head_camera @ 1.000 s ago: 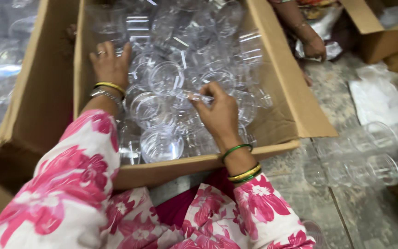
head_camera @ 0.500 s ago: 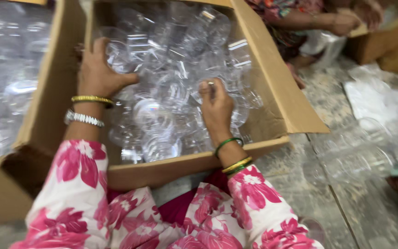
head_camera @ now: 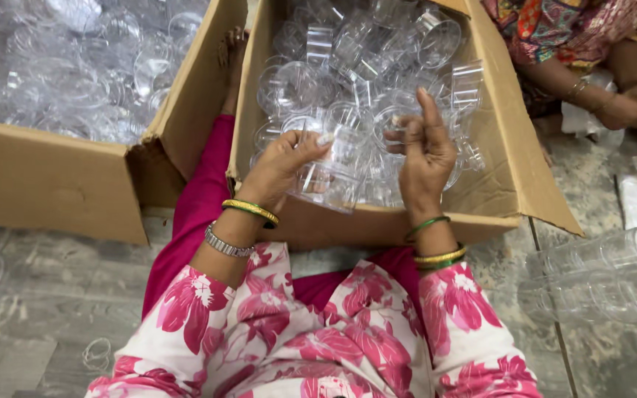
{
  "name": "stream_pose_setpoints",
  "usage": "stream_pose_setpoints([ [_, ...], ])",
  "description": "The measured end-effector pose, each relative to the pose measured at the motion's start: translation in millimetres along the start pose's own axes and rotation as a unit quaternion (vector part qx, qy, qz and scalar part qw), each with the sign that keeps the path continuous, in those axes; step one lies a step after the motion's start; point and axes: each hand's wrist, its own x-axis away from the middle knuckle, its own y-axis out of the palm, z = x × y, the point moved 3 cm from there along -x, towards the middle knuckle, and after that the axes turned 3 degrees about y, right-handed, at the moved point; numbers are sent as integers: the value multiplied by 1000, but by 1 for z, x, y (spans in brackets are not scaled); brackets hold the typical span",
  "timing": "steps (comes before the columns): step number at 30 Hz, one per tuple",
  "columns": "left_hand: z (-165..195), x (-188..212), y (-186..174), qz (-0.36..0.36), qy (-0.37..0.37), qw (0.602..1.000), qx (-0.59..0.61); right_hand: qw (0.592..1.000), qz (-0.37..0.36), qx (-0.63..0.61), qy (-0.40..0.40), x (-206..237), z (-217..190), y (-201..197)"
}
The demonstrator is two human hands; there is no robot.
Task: The person sits on the floor in front of a cardboard box filled with clear plastic containers. They pick up containers one at a time, fit them together and stack them, placing the stacked sets back into the box while other workers handle containers nearby.
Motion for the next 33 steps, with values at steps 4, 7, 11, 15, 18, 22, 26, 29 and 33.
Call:
stream_pose_setpoints([
  [4, 5, 15, 7, -32, 11, 998, 50, 995, -82, -28, -42, 27, -37, 23],
  [7, 12, 27, 9, -31, -11, 995, 90, 995, -79, -42, -46, 35, -59, 28],
  [11, 13, 41, 12, -58, 0, 992, 112, 983, 36, -162, 72, 27, -73, 21],
  [15, -8, 42, 22, -54, 9, 995, 84, 938, 87, -287, 172, 37, -82, 23],
  [18, -23, 46, 32, -31, 32, 993, 112, 983, 95, -93, 128, 51, -87, 32],
  [22, -28, 71, 42, 72, 91, 987, 112, 975, 173, -121, 68, 51, -83, 26],
  [26, -28, 90, 62, -6, 122, 985, 120, 971, 191, -121, 84, 55, -67, 18],
  [29, -31, 90, 67, -12, 119, 989, 82, 967, 170, -155, 111, 53, -50, 10],
  [33, -29, 90, 58, -33, 101, 994, 21, 932, 248, -173, 199, 27, -37, -32],
])
